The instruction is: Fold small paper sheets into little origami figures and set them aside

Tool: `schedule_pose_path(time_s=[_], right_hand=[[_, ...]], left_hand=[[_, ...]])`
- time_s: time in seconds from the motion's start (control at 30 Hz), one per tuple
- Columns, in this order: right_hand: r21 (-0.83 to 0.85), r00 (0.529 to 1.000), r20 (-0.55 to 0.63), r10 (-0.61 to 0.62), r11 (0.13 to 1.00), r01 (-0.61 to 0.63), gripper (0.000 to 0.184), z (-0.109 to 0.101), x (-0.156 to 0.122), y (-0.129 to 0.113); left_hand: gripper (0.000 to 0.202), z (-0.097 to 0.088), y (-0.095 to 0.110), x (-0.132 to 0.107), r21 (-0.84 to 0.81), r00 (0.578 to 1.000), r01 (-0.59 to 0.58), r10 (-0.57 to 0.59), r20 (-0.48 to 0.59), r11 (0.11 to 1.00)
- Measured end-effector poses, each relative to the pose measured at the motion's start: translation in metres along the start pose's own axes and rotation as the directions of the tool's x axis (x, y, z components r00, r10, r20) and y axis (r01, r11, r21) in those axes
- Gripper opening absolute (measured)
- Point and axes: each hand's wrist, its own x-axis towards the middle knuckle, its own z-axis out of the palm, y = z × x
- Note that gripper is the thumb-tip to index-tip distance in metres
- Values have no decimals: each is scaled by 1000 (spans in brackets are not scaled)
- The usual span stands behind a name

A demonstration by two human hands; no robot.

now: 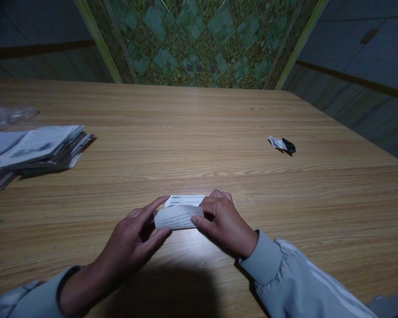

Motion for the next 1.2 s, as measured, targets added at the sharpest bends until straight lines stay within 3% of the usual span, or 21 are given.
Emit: schedule_pose_path(time_s=[0.27, 0.77, 1.03, 1.2], right_hand=[[-29, 999, 46, -27, 999, 28, 32, -5, 0, -2], [-17, 997, 24, 73, 997, -73, 35, -2, 0, -1], [-208, 979, -168, 120, 966, -154, 32, 8, -1, 1], [-234, 980, -166, 113, 960, -151, 32, 8, -1, 2]], left_hand=[[45, 1, -1, -2, -24, 997, -72, 72, -8, 997], [55, 0, 4, -1, -15, 1000, -9, 9, -11, 1000], [53, 1, 9, 6, -10, 995, 102, -102, 5, 995], [55, -2, 10, 8, -12, 993, 122, -122, -4, 992]])
